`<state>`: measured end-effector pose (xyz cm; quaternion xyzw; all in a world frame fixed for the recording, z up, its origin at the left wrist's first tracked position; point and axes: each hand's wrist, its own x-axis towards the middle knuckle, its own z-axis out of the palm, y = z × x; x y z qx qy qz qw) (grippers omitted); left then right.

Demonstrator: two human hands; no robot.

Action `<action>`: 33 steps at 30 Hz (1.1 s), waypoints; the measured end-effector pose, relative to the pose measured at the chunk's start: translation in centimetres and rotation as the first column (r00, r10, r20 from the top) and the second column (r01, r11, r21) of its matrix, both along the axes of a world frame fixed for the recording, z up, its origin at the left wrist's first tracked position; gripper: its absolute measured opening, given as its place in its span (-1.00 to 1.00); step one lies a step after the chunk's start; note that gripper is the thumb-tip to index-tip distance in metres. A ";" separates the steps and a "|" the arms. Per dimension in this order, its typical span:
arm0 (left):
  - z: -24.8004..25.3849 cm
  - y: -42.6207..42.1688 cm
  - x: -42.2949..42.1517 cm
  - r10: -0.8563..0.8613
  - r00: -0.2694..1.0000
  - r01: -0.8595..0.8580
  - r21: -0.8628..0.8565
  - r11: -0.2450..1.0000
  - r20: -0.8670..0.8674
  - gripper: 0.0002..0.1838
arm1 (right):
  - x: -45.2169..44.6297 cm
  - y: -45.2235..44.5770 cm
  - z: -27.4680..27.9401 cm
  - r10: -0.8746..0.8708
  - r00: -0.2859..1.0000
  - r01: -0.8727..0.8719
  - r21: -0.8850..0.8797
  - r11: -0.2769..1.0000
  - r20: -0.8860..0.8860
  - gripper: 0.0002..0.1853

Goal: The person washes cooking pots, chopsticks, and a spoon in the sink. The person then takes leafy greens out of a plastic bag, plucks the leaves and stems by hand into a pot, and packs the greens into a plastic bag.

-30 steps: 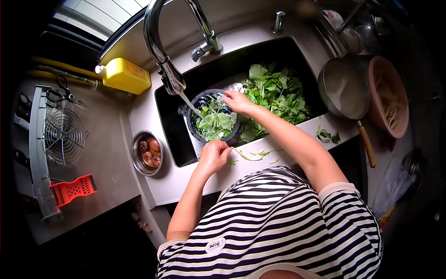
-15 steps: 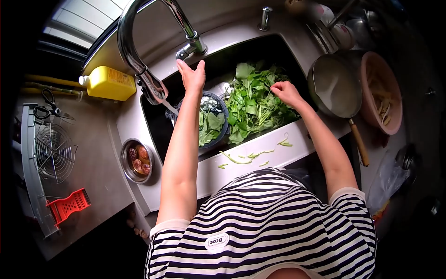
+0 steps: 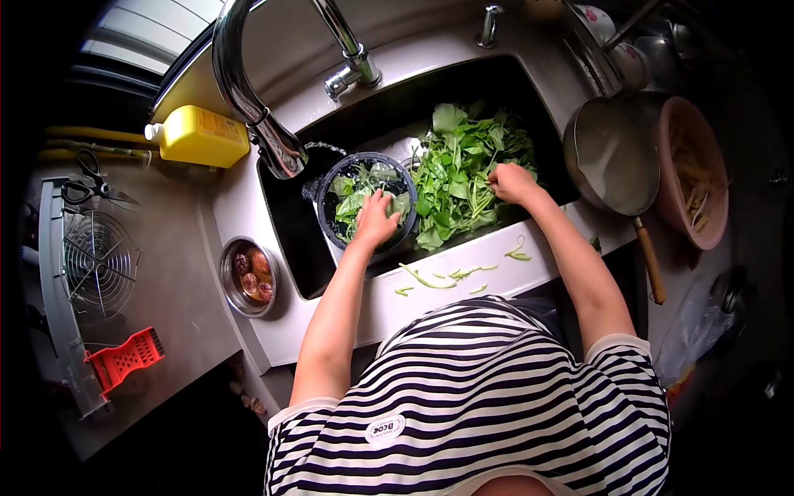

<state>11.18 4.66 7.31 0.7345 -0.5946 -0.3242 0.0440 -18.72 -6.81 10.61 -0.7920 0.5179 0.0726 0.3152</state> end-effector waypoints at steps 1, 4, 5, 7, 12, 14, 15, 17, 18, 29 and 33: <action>-0.2 0.6 0.2 -0.026 0.999 0.024 0.060 0.998 0.039 -0.39 | 0.1 0.0 1.4 -0.039 0.994 0.036 0.028 0.999 0.100 -0.80; -0.8 1.4 1.2 -0.094 0.981 0.047 0.258 0.965 0.172 -0.34 | 0.6 0.3 4.9 -0.125 0.958 0.072 0.202 0.977 0.260 -0.79; -1.6 1.5 1.7 -0.114 0.974 0.055 0.282 0.958 0.198 -0.38 | 0.8 0.4 5.4 -0.167 0.934 0.073 0.288 0.955 0.315 -0.78; 0.9 0.8 1.1 -0.134 0.956 0.053 0.297 0.953 0.259 -0.48 | 1.2 1.2 6.0 -0.297 0.820 0.077 0.419 0.905 0.490 -0.74; 8.5 -1.0 -3.1 -0.092 0.990 0.044 -0.391 0.919 -0.104 -0.72 | 2.1 2.1 6.7 -0.410 0.698 -0.053 0.612 0.789 0.588 -0.75; 9.1 -1.9 -4.3 -0.092 0.893 -0.056 -0.314 0.948 -0.440 -0.73 | 2.7 2.2 7.0 -0.452 0.663 -0.085 0.660 0.746 0.597 -0.76; 9.3 -2.1 -4.8 0.009 0.805 -0.115 -0.141 0.983 -0.593 -0.72 | 3.0 2.2 7.1 -0.475 0.644 -0.101 0.683 0.724 0.599 -0.77; 10.2 -2.0 -5.3 0.064 0.779 -0.191 -0.140 0.971 -0.624 -0.74 | 3.2 2.4 7.1 -0.477 0.636 -0.085 0.669 0.738 0.607 -0.77; 10.3 -1.9 -5.5 0.059 0.773 -0.216 -0.175 0.961 -0.632 -0.75 | 3.3 2.5 6.9 -0.480 0.627 -0.080 0.664 0.744 0.614 -0.77; 11.4 -0.4 -7.0 -0.048 0.912 -0.135 -0.409 0.903 -0.408 -0.92 | 4.9 5.5 7.1 0.138 0.808 -0.066 -0.145 0.987 0.573 -0.79; 10.8 -0.3 -6.9 -0.073 0.924 -0.126 -0.480 0.868 -0.375 -0.92 | 5.8 6.5 7.6 0.194 0.868 -0.061 -0.290 0.955 0.458 -0.81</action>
